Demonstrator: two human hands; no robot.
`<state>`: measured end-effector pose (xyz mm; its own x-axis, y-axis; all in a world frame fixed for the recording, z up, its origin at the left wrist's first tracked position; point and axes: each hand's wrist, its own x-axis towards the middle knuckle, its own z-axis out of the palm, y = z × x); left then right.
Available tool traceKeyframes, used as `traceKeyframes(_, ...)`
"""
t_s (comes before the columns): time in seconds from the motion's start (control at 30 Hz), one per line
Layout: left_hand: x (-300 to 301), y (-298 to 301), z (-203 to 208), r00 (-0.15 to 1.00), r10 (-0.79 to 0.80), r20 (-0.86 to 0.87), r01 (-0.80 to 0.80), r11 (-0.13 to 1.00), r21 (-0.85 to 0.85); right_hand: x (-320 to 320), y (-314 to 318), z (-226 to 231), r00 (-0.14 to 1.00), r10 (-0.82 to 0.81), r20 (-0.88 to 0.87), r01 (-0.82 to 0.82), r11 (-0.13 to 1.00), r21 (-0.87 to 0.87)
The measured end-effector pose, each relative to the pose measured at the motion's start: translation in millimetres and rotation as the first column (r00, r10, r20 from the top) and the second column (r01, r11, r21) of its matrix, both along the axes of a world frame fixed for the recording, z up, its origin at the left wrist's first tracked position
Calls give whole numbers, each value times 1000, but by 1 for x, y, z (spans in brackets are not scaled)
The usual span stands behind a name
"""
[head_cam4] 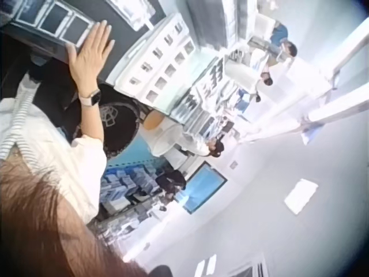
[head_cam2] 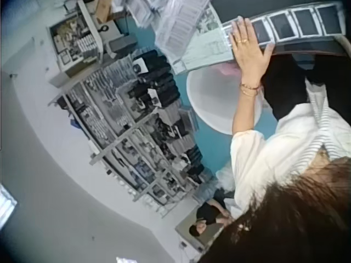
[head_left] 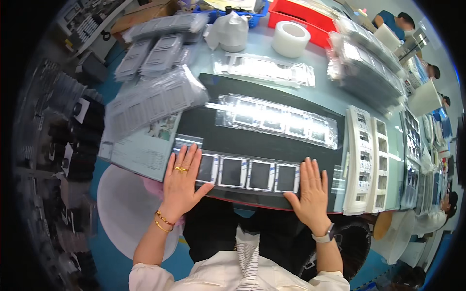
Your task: The person peels backing strips and applies adhesive tape frames onto rectangular plates laid on the table, pressing them down by hand. The person then folds a protective plastic sheet over the plates, presses the film flat, and sets the finished set aside.
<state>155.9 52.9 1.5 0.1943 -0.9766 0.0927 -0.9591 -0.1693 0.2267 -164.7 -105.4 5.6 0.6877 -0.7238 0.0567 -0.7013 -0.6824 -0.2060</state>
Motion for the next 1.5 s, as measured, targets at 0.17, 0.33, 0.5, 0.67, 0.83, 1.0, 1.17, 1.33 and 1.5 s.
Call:
traceKeyframes(0.17,0,1,-2,1000,15,-4,-15,1000,-10,9,1,14,1000,11,-23,-11,1000,23)
traceKeyframes(0.33,1,5,-6,1000,-2,24,2,1000,-2,102,26,25,913,229,338,-264,963,62)
traceKeyframes(0.5,1,1,-3,1000,10,-8,-10,1000,-2,125,38,-13,910,293,293,-300,954,-22)
traceKeyframes(0.67,5,6,-3,1000,11,21,-10,1000,-13,24,5,-3,990,18,142,-17,1000,-2)
traceKeyframes(0.83,22,6,1,1000,7,-21,-7,1000,-8,-24,-3,-6,995,-43,87,45,999,-28)
traceKeyframes(1.0,32,3,-1,996,84,-31,-88,984,-155,-19,23,1,985,81,151,-86,996,26)
traceKeyframes(1.17,33,-13,6,984,110,-142,-139,967,-213,-8,75,13,822,407,399,-507,842,186)
traceKeyframes(1.33,33,-14,6,942,195,-273,-240,960,-143,-7,6,20,876,83,474,-117,992,43)
traceKeyframes(1.5,19,4,2,796,126,-592,-269,950,-160,-11,-26,-1,942,72,328,-75,997,-4)
